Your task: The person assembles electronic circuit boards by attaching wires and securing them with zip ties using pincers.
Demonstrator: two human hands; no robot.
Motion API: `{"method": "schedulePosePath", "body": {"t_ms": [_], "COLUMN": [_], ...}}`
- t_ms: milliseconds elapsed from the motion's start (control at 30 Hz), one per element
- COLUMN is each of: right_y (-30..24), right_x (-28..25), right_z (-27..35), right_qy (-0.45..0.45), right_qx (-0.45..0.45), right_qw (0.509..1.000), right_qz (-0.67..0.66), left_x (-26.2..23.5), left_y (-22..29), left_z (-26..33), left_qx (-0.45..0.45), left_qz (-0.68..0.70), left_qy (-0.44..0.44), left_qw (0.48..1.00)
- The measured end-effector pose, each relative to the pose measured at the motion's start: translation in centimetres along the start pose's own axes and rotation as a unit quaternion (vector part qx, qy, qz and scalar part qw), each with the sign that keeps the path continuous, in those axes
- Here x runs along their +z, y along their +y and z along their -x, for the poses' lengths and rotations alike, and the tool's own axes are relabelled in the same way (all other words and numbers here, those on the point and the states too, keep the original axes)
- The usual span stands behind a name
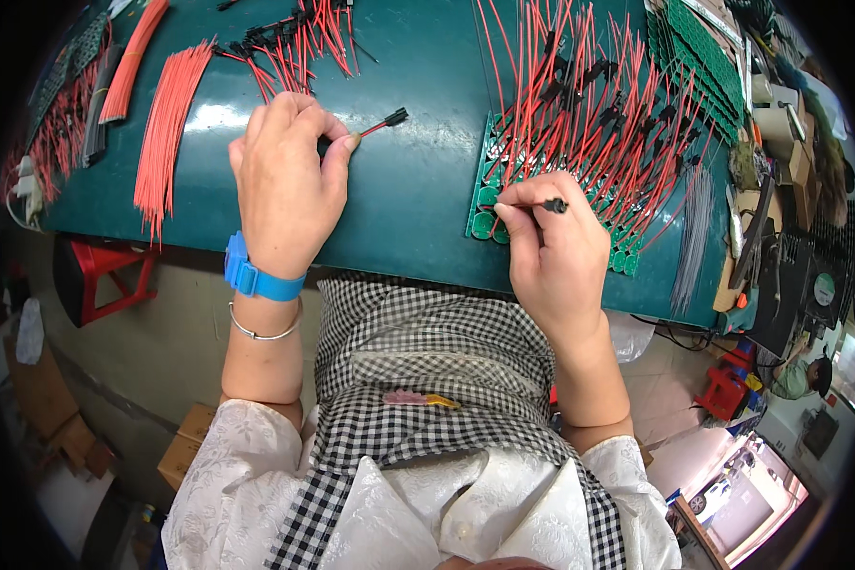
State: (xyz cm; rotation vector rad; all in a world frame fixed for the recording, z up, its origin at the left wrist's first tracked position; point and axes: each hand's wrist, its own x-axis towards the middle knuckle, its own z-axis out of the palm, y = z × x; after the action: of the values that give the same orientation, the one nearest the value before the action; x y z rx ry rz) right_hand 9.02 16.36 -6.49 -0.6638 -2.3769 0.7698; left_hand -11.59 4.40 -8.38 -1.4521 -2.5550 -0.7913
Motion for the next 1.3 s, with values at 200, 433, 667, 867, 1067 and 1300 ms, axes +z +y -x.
{"method": "schedulePosePath", "body": {"t_ms": [200,433,667,867,1067,1300], "right_y": [0.0,-0.1,-2.7,-1.5,-0.9,1.7], "right_x": [0.7,1.6,-1.0,-2.6,-3.3,-2.7], "right_z": [-0.5,-0.1,0.6,1.8,2.9,3.6], "right_qy": [-0.012,0.055,0.038,0.026,0.016,0.021], "right_qx": [-0.034,0.036,0.037,0.199,0.262,0.141], "right_qw": [0.998,0.998,0.959,0.801,0.887,0.986], "right_qz": [0.051,0.018,-0.28,-0.564,-0.38,-0.09], "left_x": [-0.4,-2.6,-2.5,-1.2,-1.8,-0.3], "left_y": [-0.5,3.7,7.3,8.1,6.1,-3.5], "left_z": [0.4,2.0,3.9,4.6,2.6,-8.8], "left_qx": [-0.022,-0.122,-0.133,-0.109,0.03,0.069], "left_qz": [0.122,0.559,0.666,0.653,0.386,-0.079], "left_qy": [0.066,-0.013,-0.212,-0.252,-0.191,0.176], "left_qw": [0.99,0.82,0.702,0.706,0.902,0.979]}}
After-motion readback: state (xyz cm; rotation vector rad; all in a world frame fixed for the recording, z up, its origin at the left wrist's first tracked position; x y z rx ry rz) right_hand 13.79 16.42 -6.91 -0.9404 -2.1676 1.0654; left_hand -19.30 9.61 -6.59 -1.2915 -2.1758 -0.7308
